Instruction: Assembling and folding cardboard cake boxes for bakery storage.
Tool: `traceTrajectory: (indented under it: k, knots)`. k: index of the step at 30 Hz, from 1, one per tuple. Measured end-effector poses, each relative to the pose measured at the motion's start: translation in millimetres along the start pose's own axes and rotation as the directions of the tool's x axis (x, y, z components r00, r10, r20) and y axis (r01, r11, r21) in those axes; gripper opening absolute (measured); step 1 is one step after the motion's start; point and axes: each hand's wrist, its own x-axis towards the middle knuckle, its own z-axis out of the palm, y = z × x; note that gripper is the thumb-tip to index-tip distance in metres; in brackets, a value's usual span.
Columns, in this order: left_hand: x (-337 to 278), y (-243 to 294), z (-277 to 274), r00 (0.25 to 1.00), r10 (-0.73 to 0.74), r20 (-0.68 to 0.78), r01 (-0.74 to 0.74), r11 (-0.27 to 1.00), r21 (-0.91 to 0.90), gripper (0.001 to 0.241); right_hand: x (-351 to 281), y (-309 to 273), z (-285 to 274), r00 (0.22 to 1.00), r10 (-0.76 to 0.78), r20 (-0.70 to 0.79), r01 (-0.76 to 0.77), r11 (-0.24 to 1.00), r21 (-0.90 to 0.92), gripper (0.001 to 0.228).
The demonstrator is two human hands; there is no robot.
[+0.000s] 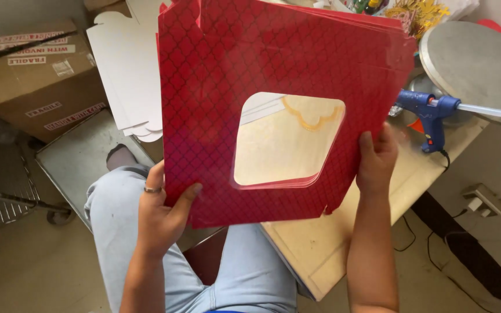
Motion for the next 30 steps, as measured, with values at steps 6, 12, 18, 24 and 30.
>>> traceTrajectory:
  k: [6, 12, 18, 24, 30]
  knots:
    - [25, -4, 11, 0.972, 0.226, -0.070, -0.205, 0.952, 0.226, 0.058, -24, -18, 28, 0.718, -0.675, -0.172, 0.559, 0.705, -0.436, 0.054]
    - [42, -19, 22, 0.944, 0.328, -0.037, -0.307, 0.914, 0.265, 0.067, -22, -13, 28, 0.520, -0.833, -0.189, 0.689, 0.539, -0.484, 0.064]
    - [46, -35, 25, 0.962, 0.245, -0.120, -0.201, 0.934, 0.295, 0.066, -24, -13, 33, 0.473, -0.867, -0.159, 0.705, 0.480, -0.521, 0.070]
    - [42, -34, 22, 0.967, 0.231, -0.110, -0.207, 0.958, 0.199, 0.066, -24, -23, 34, 0.473, -0.878, -0.075, 0.734, 0.440, -0.518, 0.064]
    - [36, -36, 17, 0.982, 0.142, -0.125, -0.121, 0.979, 0.164, 0.058, -25, -28, 33, 0.453, -0.890, -0.046, 0.695, 0.385, -0.607, 0.063]
